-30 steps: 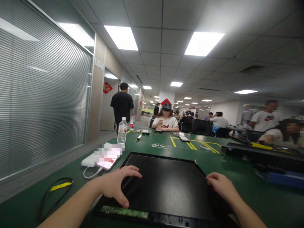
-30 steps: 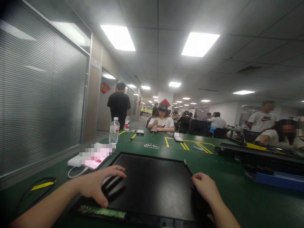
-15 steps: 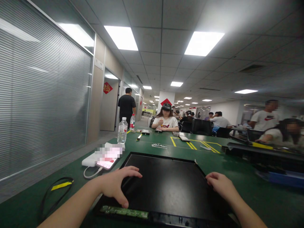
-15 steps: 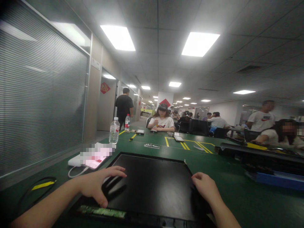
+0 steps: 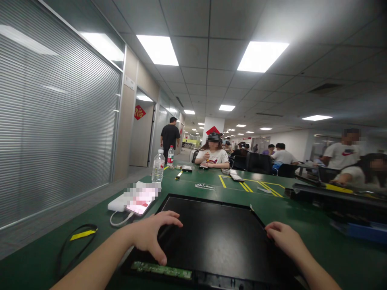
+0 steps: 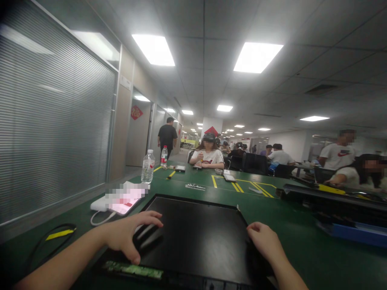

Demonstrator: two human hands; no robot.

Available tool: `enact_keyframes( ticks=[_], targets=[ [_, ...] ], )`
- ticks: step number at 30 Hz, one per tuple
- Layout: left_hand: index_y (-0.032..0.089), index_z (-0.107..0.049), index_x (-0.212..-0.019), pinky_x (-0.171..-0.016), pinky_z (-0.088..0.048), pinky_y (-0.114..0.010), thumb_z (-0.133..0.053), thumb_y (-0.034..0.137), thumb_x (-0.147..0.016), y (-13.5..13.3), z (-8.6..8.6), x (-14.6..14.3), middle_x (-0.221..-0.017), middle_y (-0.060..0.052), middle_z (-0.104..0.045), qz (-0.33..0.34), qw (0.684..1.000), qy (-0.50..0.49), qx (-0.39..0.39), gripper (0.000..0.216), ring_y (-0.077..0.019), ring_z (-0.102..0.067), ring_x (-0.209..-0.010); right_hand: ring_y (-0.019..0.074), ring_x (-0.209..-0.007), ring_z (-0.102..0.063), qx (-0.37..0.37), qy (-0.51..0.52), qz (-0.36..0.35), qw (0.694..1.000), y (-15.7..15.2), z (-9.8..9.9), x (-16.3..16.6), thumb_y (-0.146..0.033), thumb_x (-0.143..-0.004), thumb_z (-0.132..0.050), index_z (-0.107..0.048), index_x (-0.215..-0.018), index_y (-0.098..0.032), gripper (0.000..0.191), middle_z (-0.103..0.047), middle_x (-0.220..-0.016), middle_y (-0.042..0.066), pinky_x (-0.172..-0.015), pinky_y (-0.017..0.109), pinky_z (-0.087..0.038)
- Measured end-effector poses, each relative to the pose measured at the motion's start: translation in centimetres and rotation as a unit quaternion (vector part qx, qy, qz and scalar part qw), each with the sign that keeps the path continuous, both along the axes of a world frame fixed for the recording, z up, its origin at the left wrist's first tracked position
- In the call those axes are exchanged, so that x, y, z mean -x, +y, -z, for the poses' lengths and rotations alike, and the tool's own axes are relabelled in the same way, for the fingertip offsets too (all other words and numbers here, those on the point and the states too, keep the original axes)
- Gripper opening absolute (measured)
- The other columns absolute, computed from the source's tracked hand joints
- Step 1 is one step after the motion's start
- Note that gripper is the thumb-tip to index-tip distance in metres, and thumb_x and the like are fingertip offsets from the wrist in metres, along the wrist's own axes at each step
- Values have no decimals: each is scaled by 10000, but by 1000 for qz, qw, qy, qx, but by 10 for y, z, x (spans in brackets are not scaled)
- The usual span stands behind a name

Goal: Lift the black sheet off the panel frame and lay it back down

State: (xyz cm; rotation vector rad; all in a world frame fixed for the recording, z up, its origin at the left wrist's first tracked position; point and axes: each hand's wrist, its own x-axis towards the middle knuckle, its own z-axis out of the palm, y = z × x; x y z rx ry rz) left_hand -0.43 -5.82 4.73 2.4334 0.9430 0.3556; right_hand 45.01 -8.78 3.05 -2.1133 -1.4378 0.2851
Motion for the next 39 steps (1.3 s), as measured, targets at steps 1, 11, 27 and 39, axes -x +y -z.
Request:
enact_keyframes(
  ticks=[1,11,27,39],
  targets=[
    [347,-490,-1200,-1043,-235,-406,-773,511,-392,0,1,0,-1401,-16,-300,-4,1000,-2,-1,872,-318,-319,-1245,181,-686,-615,1,1,-1,1000,0,0,0,-265,-648,-461,-654,-753,-212,226,-686,-769,29,-607,254,-414],
    [183,-588,-1097,-971,-338,-355,-488,405,-753,24,19,-1,-1201,-106,-527,-227,969,-33,-96,421,-247,-475,-1114,175,-703,-619,13,12,9,1000,1,-1,-8,-300,-685,-420,-653,-782,-220,264,-688,-773,25,-591,241,-413],
    [210,-622,-1051,-878,-382,-333,-420,83,-679,29,23,10,-1113,-79,-620,-282,956,-23,-71,441,-244,-546,-1037,208,-776,-620,31,-45,-3,998,9,15,-9,-289,-649,-482,-669,-760,-228,225,-686,-828,40,-665,276,-431],
    [184,-574,-935,-644,-487,-268,-468,82,-548,26,3,-1,-808,-25,-707,-297,863,-396,103,414,-202,-651,-751,211,-785,-620,42,-34,-12,998,13,16,-17,-311,-658,-474,-672,-776,-236,243,-685,-836,44,-682,283,-438]
  ],
)
